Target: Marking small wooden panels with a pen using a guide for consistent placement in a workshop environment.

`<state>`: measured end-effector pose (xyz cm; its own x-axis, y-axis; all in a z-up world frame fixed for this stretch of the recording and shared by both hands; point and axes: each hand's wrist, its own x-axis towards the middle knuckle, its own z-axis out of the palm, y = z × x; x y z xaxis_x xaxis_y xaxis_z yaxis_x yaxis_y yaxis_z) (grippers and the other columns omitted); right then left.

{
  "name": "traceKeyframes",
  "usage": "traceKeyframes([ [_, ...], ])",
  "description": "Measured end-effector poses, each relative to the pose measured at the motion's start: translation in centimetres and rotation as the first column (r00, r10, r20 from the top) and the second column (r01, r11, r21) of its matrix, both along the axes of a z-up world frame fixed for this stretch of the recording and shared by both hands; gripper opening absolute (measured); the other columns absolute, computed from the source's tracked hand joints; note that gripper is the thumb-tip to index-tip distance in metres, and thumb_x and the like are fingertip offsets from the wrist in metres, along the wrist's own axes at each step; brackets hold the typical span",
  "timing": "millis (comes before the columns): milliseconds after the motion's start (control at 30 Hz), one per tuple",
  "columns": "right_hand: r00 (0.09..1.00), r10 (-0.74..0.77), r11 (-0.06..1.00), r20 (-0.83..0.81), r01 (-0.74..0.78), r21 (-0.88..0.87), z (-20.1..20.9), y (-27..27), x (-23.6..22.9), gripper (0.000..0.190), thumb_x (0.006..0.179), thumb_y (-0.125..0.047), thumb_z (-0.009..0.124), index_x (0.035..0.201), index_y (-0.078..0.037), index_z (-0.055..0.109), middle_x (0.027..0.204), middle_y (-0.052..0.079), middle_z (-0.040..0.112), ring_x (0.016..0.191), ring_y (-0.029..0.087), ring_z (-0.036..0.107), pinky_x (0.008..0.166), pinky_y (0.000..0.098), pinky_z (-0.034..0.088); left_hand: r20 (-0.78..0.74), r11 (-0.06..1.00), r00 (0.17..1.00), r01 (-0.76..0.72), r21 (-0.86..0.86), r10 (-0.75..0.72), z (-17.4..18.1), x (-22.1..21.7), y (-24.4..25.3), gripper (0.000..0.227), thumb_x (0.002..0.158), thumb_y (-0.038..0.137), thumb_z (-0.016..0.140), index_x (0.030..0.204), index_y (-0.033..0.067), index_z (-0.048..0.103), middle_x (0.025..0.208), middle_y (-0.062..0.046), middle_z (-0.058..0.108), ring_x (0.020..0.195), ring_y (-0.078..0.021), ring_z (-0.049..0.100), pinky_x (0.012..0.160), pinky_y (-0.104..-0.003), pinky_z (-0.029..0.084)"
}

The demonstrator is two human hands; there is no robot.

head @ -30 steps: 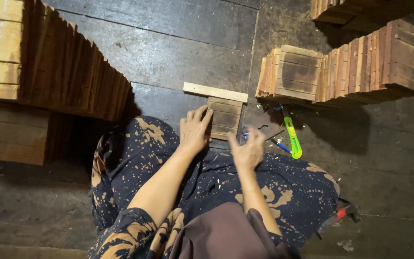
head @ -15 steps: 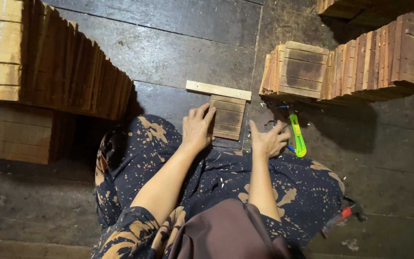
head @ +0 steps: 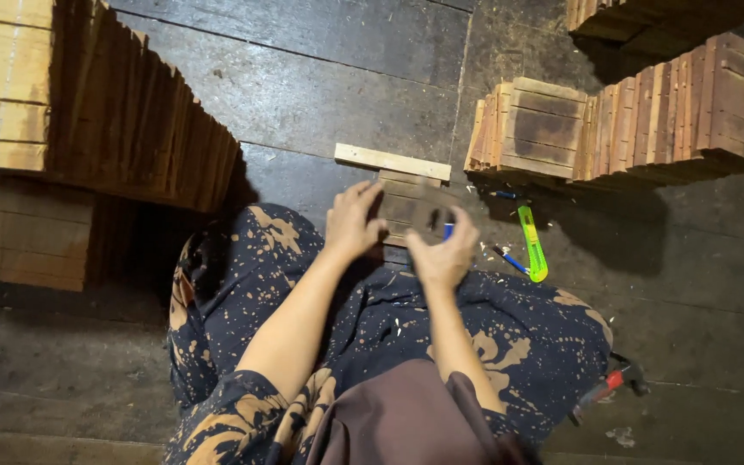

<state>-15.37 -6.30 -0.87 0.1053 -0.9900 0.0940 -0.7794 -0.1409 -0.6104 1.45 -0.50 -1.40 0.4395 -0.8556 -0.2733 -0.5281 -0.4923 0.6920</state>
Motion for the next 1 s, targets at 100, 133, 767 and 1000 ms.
traceKeyframes([
  [100, 0.998, 0.059, 0.998, -0.013, -0.059, -0.007, -1.8, 1.2, 2.3, 0.09, 0.049, -0.029, 0.09, 0.133, -0.023, 0.058, 0.125, 0.011, 0.057, 0.113, 0.044, 0.064, 0.096, 0.0599, 0.051, -0.138, 0.982, 0.979, -0.166, -0.087, 0.153, -2.2, 0.3, 0.0, 0.054, 0.09, 0.019, 0.075, 0.142, 0.0216, 0.06, 0.141, -0.008, 0.058, 0.125, -0.0406, 0.057, 0.097, -0.056, 0.051],
  [133, 0.998, 0.062, 0.998, -0.009, -0.063, -0.007, -2.2, 1.3, 2.8, 0.09, 0.049, -0.029, 0.09, 0.133, -0.023, 0.058, 0.125, 0.011, 0.057, 0.113, 0.044, 0.064, 0.096, 0.0599, 0.051, -0.134, 0.982, 0.978, -0.169, -0.088, 0.157, -2.0, 0.3, 0.0, 0.054, 0.09, 0.019, 0.075, 0.142, 0.0216, 0.06, 0.141, -0.008, 0.058, 0.125, -0.0406, 0.057, 0.097, -0.056, 0.051],
  [767, 0.973, 0.141, 0.988, -0.181, -0.128, 0.082, -4.4, 1.3, -1.8, 0.064, 0.069, -0.043, 0.092, 0.124, -0.017, 0.07, 0.127, 0.006, 0.059, 0.111, 0.039, 0.067, 0.091, 0.0513, 0.056, 0.168, 0.988, 0.975, 0.151, -0.013, -0.147, 1.7, -1.1, 0.3, 0.096, 0.06, 0.042, 0.095, 0.144, 0.0175, 0.057, 0.152, -0.002, 0.049, 0.137, -0.0292, 0.038, 0.108, -0.047, 0.037],
  [1000, 0.971, 0.178, 0.984, -0.157, -0.174, 0.041, -4.8, 1.2, -2.1, 0.06, 0.075, -0.04, 0.089, 0.126, -0.016, 0.069, 0.125, 0.005, 0.058, 0.113, 0.036, 0.066, 0.093, 0.0477, 0.056, 0.211, 0.988, 0.965, 0.157, 0.004, -0.154, 0.1, -1.5, 0.1, 0.089, 0.067, 0.042, 0.091, 0.146, 0.0206, 0.055, 0.153, 0.002, 0.046, 0.138, -0.0267, 0.038, 0.106, -0.046, 0.036],
])
